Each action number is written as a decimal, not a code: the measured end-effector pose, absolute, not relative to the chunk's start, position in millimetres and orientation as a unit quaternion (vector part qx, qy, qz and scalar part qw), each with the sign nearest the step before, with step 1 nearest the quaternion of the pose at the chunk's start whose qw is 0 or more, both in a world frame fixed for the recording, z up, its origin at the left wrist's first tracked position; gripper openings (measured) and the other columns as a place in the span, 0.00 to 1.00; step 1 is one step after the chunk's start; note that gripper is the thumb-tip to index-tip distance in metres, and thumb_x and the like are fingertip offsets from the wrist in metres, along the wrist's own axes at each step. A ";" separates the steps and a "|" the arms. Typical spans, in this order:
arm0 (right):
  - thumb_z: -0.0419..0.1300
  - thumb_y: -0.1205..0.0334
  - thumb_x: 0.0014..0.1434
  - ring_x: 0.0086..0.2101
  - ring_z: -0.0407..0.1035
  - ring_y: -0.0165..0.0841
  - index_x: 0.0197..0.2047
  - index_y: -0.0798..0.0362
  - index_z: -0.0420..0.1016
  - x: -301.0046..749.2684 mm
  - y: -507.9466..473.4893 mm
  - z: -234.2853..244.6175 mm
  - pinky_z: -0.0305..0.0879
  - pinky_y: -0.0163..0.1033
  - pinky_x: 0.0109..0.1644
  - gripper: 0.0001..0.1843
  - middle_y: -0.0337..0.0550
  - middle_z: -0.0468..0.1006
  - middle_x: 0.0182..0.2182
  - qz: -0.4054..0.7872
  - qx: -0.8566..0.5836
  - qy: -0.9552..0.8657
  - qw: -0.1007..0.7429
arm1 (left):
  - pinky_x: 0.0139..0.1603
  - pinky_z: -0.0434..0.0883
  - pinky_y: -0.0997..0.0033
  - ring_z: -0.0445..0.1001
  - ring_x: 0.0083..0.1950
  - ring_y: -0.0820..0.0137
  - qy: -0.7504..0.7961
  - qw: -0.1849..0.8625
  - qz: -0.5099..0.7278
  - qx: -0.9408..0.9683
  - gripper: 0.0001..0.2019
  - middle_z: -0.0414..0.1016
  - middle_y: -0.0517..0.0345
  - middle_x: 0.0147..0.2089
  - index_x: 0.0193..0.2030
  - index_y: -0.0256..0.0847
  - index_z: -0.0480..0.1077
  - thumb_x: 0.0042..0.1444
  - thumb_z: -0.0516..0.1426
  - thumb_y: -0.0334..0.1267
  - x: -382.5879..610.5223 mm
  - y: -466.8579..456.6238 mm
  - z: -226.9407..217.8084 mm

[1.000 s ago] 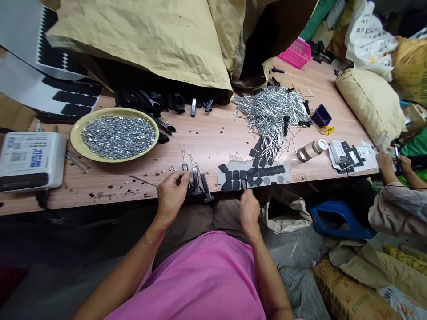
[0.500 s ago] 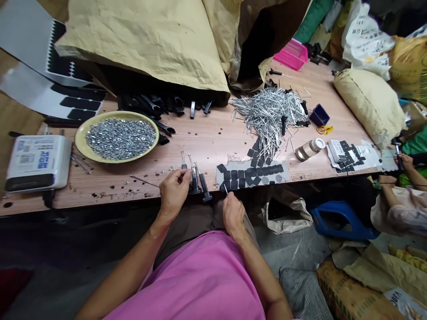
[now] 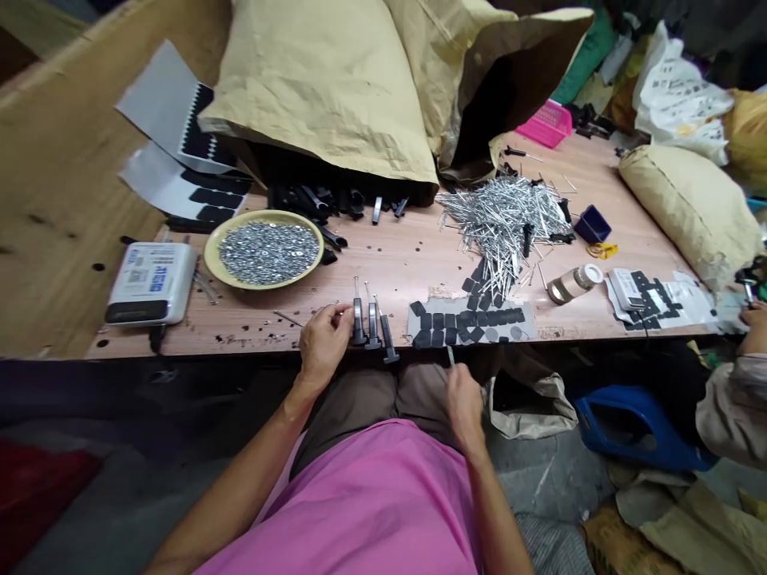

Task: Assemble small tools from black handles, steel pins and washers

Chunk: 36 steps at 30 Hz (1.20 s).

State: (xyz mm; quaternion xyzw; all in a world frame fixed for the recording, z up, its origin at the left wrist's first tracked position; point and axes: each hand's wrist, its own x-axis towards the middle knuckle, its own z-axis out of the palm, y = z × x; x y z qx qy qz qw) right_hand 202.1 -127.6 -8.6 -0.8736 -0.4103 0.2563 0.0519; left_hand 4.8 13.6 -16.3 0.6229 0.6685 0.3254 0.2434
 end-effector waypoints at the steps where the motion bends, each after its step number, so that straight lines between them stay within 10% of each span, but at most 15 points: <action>1: 0.40 0.60 0.66 0.26 0.70 0.31 0.41 0.50 0.75 219.7 -139.8 -12.0 0.56 0.32 0.29 0.21 0.40 0.77 0.27 0.251 -0.887 -0.385 0.043 | 0.36 0.65 0.70 0.74 0.36 0.64 0.671 0.243 0.325 0.620 0.08 0.77 0.52 0.34 0.35 0.40 0.73 0.56 0.53 0.37 3.8 14.2 -15.2; 9: 0.47 0.57 0.64 0.40 0.73 0.42 0.53 0.59 0.72 297.1 -161.6 -11.4 0.62 0.42 0.43 0.22 0.60 0.77 0.43 0.092 -0.931 -0.350 -0.049 | 0.34 0.63 0.71 0.73 0.36 0.66 0.675 0.245 0.310 0.623 0.07 0.77 0.53 0.35 0.34 0.41 0.74 0.56 0.54 0.36 1.5 16.3 -16.9; 14: 0.42 0.58 0.67 0.42 0.71 0.35 0.44 0.55 0.74 207.5 -89.3 7.4 0.63 0.37 0.46 0.21 0.52 0.77 0.43 0.100 -0.814 -0.550 0.158 | 0.35 0.64 0.71 0.73 0.36 0.66 0.665 0.255 0.304 0.632 0.08 0.77 0.52 0.36 0.34 0.41 0.73 0.57 0.53 0.36 6.0 14.7 -18.4; 25: 0.49 0.66 0.63 0.39 0.71 0.36 0.44 0.55 0.70 116.7 -9.4 20.3 0.65 0.36 0.37 0.11 0.50 0.74 0.40 0.151 -0.803 -0.576 0.012 | 0.35 0.65 0.71 0.73 0.33 0.68 0.633 0.288 0.387 0.605 0.09 0.77 0.54 0.33 0.32 0.41 0.73 0.56 0.53 0.39 8.9 12.9 -4.9; 31: 0.42 0.67 0.62 0.41 0.71 0.33 0.50 0.55 0.69 157.5 -61.1 20.9 0.65 0.35 0.44 0.19 0.48 0.76 0.42 0.192 -0.801 -0.513 0.241 | 0.29 0.64 0.74 0.69 0.25 0.72 0.574 0.475 0.359 0.562 0.12 0.73 0.60 0.23 0.30 0.40 0.75 0.53 0.55 0.44 28.3 -6.8 2.7; 36: 0.43 0.51 0.63 0.24 0.67 0.30 0.41 0.53 0.71 179.0 -104.6 13.6 0.62 0.32 0.29 0.20 0.38 0.73 0.25 0.339 -0.808 -0.412 0.250 | 0.18 0.55 0.77 0.58 0.17 0.78 0.486 0.694 0.251 0.468 0.15 0.63 0.66 0.16 0.26 0.38 0.74 0.49 0.57 0.49 68.3 -32.1 -6.4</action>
